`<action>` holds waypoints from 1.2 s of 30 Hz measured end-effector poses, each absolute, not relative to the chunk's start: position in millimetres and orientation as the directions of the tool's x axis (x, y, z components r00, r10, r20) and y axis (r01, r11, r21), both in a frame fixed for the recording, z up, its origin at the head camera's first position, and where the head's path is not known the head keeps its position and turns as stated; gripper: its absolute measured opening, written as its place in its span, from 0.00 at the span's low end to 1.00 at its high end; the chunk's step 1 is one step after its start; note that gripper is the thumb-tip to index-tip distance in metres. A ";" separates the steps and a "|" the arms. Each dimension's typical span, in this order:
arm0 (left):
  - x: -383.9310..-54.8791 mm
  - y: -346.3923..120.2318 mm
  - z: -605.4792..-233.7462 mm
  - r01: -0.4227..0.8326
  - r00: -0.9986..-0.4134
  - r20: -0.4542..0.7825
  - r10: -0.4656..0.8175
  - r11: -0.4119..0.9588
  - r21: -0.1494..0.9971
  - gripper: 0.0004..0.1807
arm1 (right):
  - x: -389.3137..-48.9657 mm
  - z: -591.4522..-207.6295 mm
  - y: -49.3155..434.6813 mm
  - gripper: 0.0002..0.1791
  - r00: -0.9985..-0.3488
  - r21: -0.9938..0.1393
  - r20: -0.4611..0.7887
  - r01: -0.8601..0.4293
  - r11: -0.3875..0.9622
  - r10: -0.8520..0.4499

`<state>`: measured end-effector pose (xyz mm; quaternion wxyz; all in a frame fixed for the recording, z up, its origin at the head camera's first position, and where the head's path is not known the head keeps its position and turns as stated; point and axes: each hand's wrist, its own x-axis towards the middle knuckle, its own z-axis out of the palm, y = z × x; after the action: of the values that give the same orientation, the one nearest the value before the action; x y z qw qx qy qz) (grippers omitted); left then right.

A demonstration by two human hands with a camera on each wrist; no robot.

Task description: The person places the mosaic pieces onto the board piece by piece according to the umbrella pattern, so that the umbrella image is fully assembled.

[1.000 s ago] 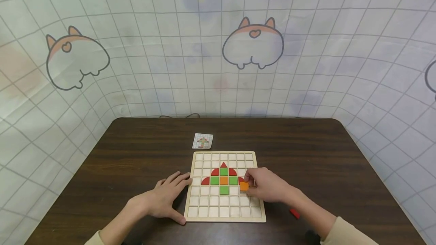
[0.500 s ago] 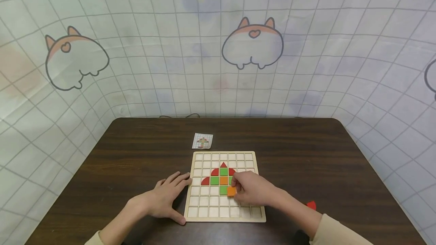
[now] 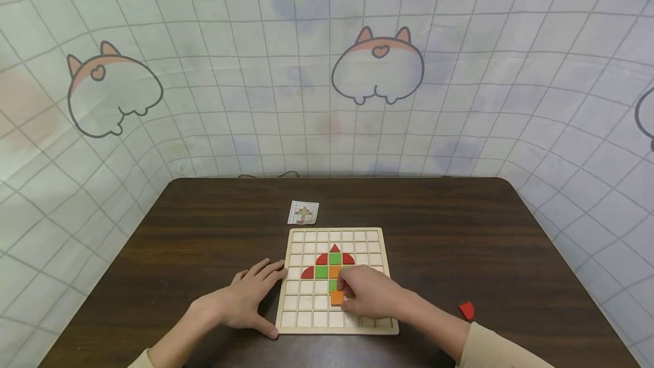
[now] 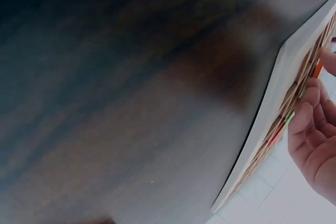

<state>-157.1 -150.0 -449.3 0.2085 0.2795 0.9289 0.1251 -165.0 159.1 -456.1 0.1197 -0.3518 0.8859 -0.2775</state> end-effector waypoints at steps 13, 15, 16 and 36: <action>-156.9 -151.1 -451.1 0.474 -0.753 -0.308 0.582 0.804 0.360 0.62 | -165.8 -457.3 156.9 0.12 -0.717 -0.574 -0.032 -0.557 0.600 -0.696; -157.1 -151.5 -452.2 0.477 -0.751 -0.304 0.586 0.800 0.364 0.62 | -165.9 -457.0 157.5 0.12 -0.713 -0.579 -0.033 -0.558 0.595 -0.701; -157.2 -151.7 -452.7 0.478 -0.750 -0.303 0.588 0.799 0.366 0.62 | -165.9 -456.8 157.9 0.12 -0.710 -0.583 -0.034 -0.558 0.591 -0.704; -156.0 -152.2 -452.8 0.472 -0.753 -0.300 0.586 0.798 0.375 0.62 | -173.1 -443.2 212.3 0.08 -0.691 -0.680 -0.024 -0.519 0.518 -0.723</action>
<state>-156.0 -152.2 -452.8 0.2049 0.2859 0.9257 0.1394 -173.1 212.3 -443.2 0.1539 -0.3620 0.8576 -0.3313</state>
